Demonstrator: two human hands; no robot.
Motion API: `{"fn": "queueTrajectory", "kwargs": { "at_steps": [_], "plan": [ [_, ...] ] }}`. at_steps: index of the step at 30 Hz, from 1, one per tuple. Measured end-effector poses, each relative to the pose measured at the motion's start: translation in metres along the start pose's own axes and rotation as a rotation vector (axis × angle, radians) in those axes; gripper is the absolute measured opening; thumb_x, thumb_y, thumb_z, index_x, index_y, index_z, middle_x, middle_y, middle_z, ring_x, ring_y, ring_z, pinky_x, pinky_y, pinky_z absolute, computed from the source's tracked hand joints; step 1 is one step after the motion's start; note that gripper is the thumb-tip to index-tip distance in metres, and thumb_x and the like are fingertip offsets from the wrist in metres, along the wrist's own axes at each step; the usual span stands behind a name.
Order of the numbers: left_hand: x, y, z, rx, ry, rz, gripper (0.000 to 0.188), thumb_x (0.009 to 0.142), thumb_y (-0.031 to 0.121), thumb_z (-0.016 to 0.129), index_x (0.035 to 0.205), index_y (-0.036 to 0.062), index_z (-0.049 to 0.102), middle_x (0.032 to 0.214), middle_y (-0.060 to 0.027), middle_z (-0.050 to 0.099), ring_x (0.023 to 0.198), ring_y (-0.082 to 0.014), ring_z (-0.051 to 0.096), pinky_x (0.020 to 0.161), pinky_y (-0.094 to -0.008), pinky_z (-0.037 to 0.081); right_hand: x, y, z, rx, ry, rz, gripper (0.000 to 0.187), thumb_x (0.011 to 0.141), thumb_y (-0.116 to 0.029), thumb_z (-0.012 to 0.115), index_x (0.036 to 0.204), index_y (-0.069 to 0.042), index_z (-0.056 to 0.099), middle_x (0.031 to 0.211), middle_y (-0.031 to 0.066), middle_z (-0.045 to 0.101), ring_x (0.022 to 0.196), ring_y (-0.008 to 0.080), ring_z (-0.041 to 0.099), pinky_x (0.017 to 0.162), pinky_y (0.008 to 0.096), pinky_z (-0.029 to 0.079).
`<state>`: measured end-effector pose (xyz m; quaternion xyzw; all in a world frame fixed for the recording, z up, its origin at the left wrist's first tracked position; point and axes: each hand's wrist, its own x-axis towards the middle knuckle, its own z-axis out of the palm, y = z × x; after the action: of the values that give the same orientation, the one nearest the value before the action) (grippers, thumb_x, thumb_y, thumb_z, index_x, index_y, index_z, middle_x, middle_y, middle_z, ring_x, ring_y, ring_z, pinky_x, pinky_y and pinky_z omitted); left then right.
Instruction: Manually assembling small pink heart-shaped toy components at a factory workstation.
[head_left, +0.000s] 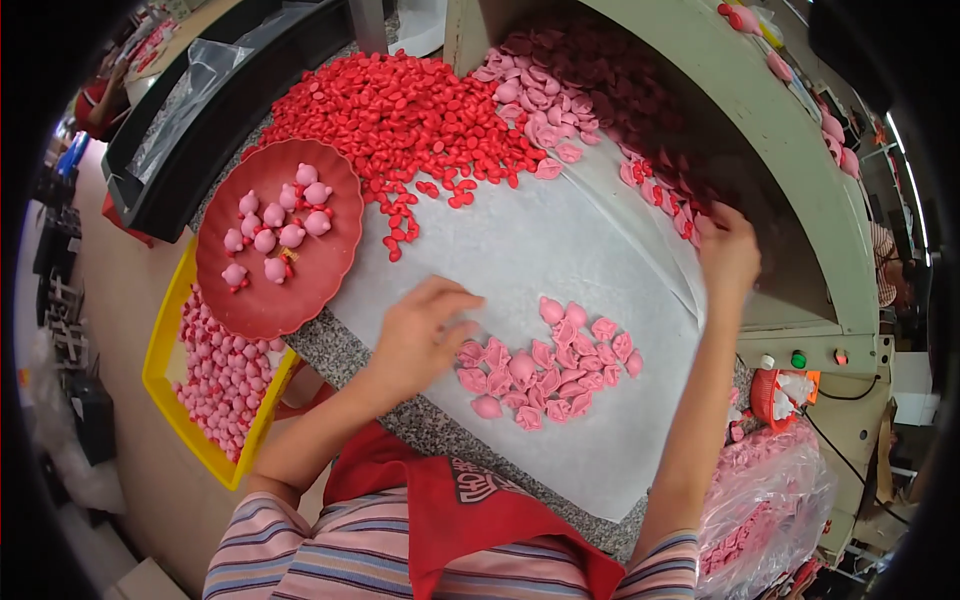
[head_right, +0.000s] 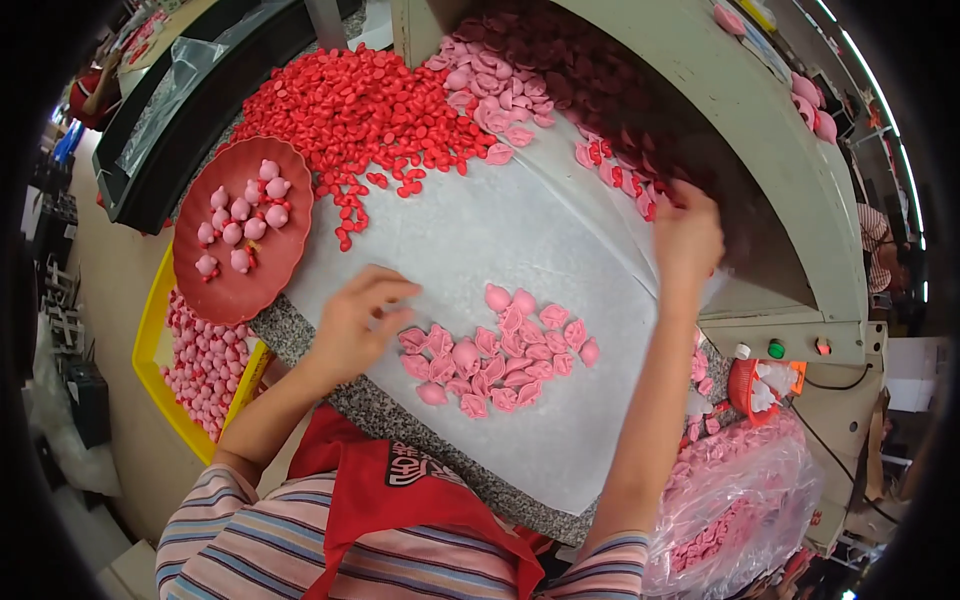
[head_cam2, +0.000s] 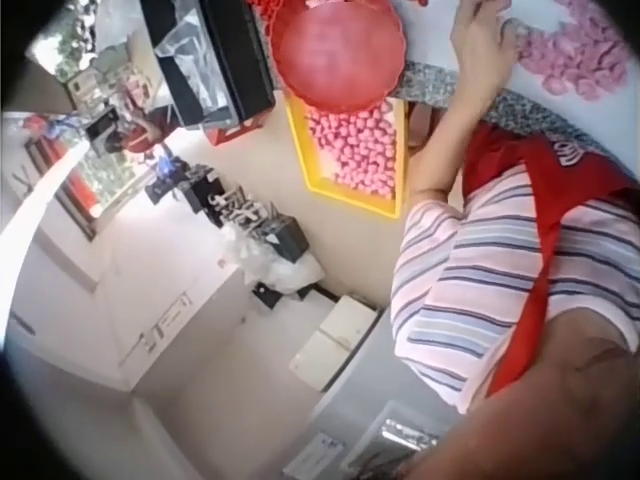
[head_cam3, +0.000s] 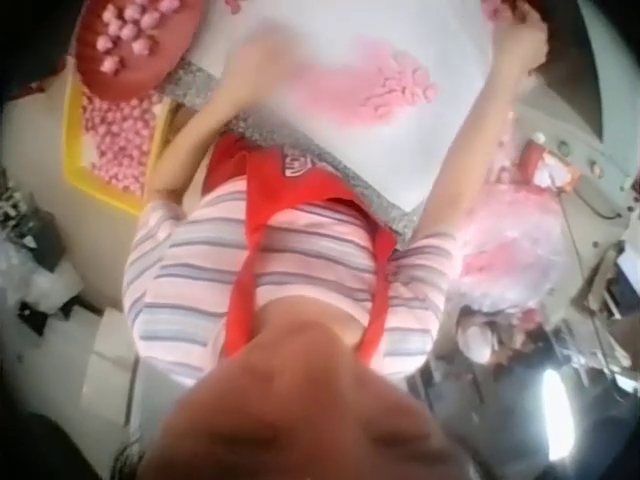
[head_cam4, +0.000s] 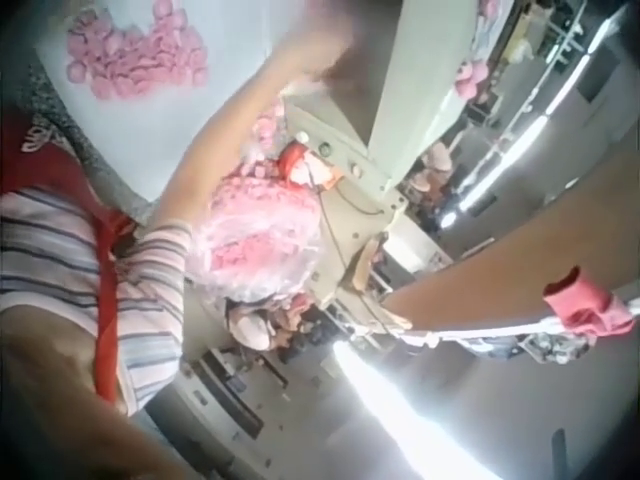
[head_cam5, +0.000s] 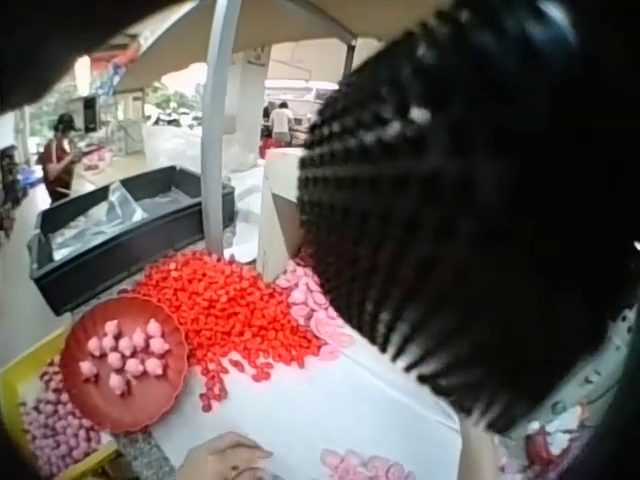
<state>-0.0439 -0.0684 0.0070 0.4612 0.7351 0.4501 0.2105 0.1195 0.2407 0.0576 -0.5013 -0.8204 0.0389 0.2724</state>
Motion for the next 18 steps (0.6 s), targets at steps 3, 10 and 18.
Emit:
{"fn": "queueTrajectory", "kwargs": {
  "at_steps": [3,10,18],
  "plan": [
    [-0.002,0.010,0.031,0.175,-0.063,0.341,0.026,0.071,0.002,0.062,0.096,0.0085,0.063,0.093,-0.0069,0.057,0.078,-0.0224,0.058,0.061,-0.0297,0.050,-0.038,-0.074,0.052,0.307,-0.264,-0.249,0.025,0.073,-0.015,0.066,0.096,-0.005,0.064,0.091,0.0114,0.064,0.076,0.0221,0.063,0.069,0.0325,0.048],
    [-0.002,-0.003,0.025,-0.273,-0.050,0.037,0.016,0.076,0.001,0.061,0.091,0.0038,0.059,0.089,-0.0059,0.059,0.069,-0.0192,0.061,0.061,-0.0292,0.051,-0.052,-0.147,0.121,0.355,-0.284,-0.207,0.024,0.070,-0.011,0.066,0.093,-0.003,0.063,0.089,0.0120,0.065,0.074,0.0263,0.062,0.071,0.0333,0.047],
    [0.001,0.002,-0.005,-1.130,-0.090,-0.304,0.033,0.079,-0.003,0.060,0.112,-0.0021,0.054,0.098,-0.0119,0.062,0.081,-0.0154,0.063,0.066,-0.0224,0.050,-0.114,-0.109,0.016,1.279,-0.791,0.414,0.024,0.082,-0.004,0.057,0.105,0.002,0.056,0.084,0.0081,0.062,0.069,0.0107,0.057,0.057,0.0213,0.045]
  ]
}}
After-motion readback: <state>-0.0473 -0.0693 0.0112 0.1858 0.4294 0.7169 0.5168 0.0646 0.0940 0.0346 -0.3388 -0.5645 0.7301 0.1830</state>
